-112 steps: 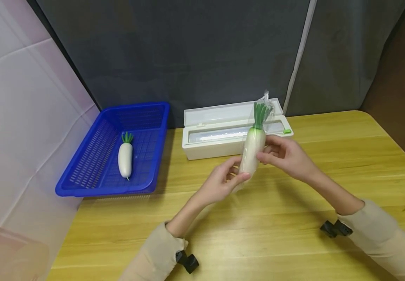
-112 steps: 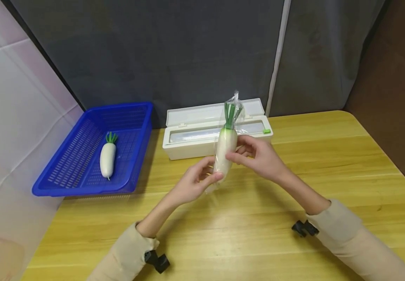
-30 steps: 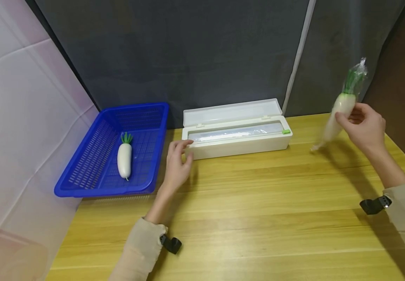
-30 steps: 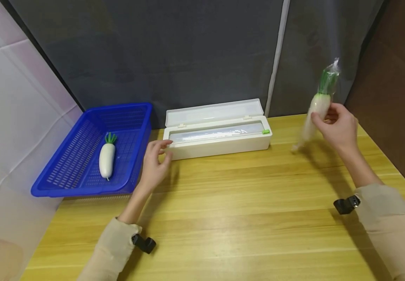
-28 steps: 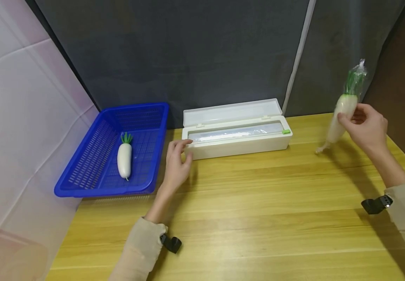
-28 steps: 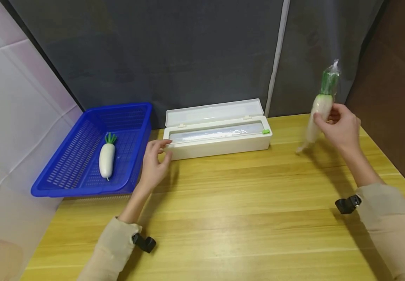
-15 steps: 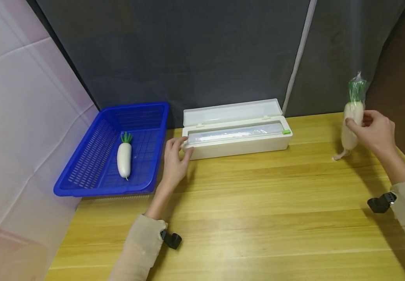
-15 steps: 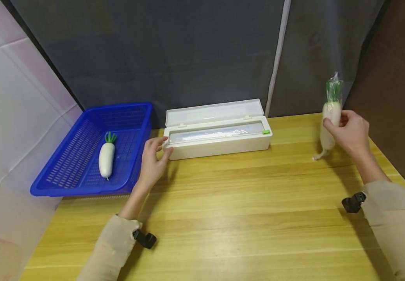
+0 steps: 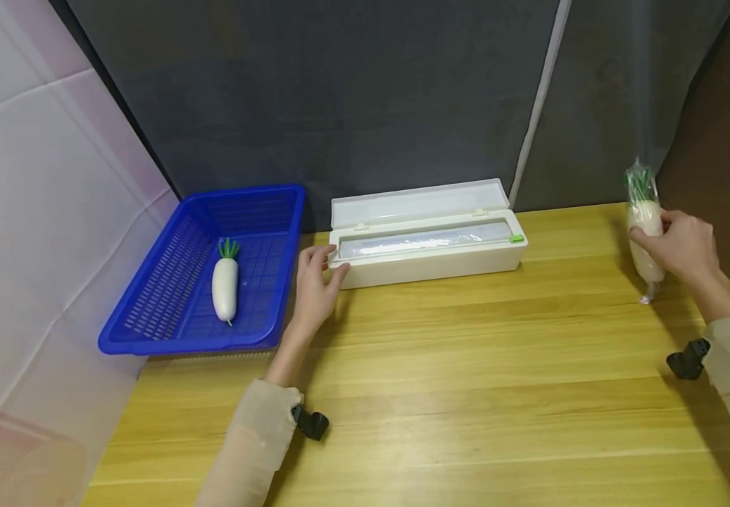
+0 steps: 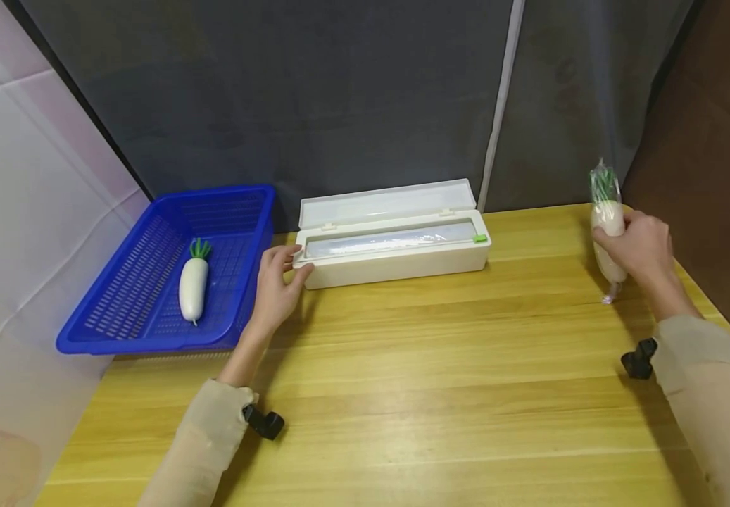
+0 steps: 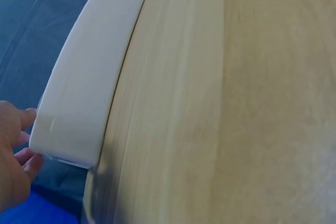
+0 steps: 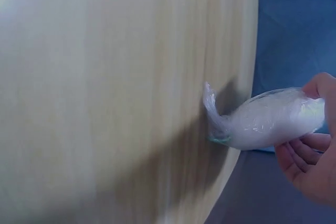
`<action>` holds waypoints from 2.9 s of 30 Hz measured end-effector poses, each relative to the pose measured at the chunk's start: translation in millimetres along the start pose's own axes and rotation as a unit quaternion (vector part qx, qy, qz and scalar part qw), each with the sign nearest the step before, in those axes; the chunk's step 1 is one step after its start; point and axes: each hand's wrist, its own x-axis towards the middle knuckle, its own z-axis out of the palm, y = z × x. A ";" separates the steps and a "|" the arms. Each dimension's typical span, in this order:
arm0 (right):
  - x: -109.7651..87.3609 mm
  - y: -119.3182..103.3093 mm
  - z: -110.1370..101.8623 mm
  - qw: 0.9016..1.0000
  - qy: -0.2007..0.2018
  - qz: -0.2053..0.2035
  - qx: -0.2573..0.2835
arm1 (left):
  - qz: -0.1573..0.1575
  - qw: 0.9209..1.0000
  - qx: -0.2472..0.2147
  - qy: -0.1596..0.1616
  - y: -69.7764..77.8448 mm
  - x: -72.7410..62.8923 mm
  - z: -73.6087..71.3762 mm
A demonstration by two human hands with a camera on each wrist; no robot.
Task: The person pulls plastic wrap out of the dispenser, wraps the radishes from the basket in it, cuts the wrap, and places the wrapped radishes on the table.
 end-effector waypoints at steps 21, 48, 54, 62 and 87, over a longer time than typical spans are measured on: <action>4.1 25.7 4.5 0.991 -0.055 0.072 -0.095 | -0.033 0.999 0.024 -0.014 -5.3 9.8 0.1; -2.6 32.5 6.2 0.993 -0.062 0.071 -0.066 | -0.050 0.998 0.017 -0.021 -3.8 10.5 0.3; -3.5 19.1 7.8 1.000 -0.023 0.004 -0.019 | -0.034 0.999 0.020 -0.019 -3.2 8.3 -0.2; 0.9 -18.3 11.7 0.995 -0.008 -0.089 0.033 | -0.010 0.999 0.038 -0.017 -0.1 6.5 -1.1; -15.1 -119.4 47.8 0.964 0.000 -0.247 0.100 | 0.018 0.999 0.041 -0.022 2.6 10.1 2.4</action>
